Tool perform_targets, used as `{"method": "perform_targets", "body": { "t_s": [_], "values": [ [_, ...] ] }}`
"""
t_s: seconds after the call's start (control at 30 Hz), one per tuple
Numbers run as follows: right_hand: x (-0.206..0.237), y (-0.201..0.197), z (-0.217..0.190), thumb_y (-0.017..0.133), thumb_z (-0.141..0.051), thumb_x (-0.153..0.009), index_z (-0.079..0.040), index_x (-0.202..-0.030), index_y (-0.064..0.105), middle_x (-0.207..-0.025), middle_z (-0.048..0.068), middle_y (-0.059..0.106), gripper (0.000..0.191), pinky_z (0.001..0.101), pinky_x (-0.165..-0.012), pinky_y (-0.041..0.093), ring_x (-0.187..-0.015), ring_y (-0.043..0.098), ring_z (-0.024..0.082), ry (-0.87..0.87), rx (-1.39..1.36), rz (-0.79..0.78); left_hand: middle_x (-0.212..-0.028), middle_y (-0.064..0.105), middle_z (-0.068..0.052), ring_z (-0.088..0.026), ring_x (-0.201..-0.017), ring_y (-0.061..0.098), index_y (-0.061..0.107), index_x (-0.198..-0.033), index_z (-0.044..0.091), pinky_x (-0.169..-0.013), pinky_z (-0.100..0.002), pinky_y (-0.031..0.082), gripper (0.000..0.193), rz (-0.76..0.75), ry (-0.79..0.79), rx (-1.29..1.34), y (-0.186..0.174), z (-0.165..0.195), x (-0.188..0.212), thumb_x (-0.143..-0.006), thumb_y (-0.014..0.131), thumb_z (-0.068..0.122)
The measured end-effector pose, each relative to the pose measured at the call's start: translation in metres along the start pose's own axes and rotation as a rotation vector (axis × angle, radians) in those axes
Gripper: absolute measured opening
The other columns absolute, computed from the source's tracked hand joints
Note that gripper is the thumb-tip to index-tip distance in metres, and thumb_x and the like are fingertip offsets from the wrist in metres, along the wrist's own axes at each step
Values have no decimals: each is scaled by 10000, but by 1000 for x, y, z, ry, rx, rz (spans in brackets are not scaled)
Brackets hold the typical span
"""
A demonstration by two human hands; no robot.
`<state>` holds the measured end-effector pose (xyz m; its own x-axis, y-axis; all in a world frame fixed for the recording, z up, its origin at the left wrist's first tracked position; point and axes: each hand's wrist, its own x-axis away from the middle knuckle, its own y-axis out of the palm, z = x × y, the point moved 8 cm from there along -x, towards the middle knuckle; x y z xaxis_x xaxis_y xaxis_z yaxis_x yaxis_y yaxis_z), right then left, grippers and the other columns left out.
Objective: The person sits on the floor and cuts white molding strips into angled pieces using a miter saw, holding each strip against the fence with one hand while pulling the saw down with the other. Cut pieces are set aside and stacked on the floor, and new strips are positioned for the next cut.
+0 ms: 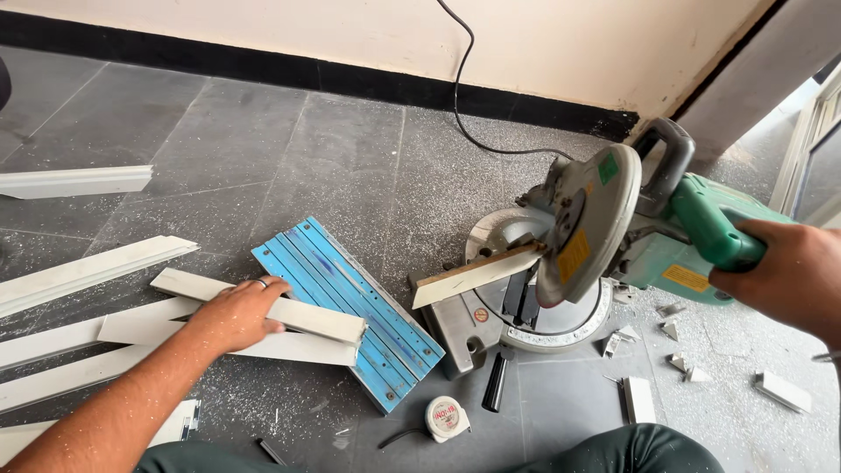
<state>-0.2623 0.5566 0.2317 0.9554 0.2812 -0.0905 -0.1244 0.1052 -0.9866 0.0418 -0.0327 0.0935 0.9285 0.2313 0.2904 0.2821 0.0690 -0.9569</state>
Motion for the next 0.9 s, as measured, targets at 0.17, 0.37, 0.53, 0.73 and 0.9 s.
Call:
{"method": "perform_targets", "body": {
  "t_s": [0.17,0.37,0.53,0.73,0.9],
  "values": [
    [46,-75,97,893,-420,-729,-199,-1203,791,-776,34,813,532,284,-643,643,-602,787,138,-35,174,82,-1351,551,-69,-280,-1262,579,498,-1437,184,-1156,-461,422,566,87,32,-214,-33,111,45,-954,625,449],
    [100,-120,165,845,-527,-763,-318,-1189,786,-806,22,785,478,339,-695,640,-716,775,195,120,264,-76,-1341,538,-98,-295,-1146,590,444,-1559,225,-966,-454,526,647,199,235,-209,-63,249,95,-969,521,479],
    [110,-33,339,862,-535,-731,-335,-1203,788,-809,36,798,518,377,-700,636,-741,785,231,97,250,14,-1323,566,-102,-291,-1189,570,512,-1460,132,-913,-461,531,608,265,357,-168,39,541,28,-968,536,488],
    [142,58,452,862,-527,-724,-338,-1205,784,-807,33,794,523,380,-684,632,-732,777,231,90,231,26,-1302,578,-121,-297,-1277,543,615,-1239,62,-1019,-434,500,617,289,182,63,116,701,-3,-851,729,527],
    [140,73,460,863,-557,-738,-317,-1209,784,-777,28,794,534,356,-680,633,-671,780,205,106,283,-6,-1349,555,-122,-310,-1278,531,568,-1343,149,-1001,-527,478,726,161,84,42,110,677,0,-757,819,495]
  ]
}}
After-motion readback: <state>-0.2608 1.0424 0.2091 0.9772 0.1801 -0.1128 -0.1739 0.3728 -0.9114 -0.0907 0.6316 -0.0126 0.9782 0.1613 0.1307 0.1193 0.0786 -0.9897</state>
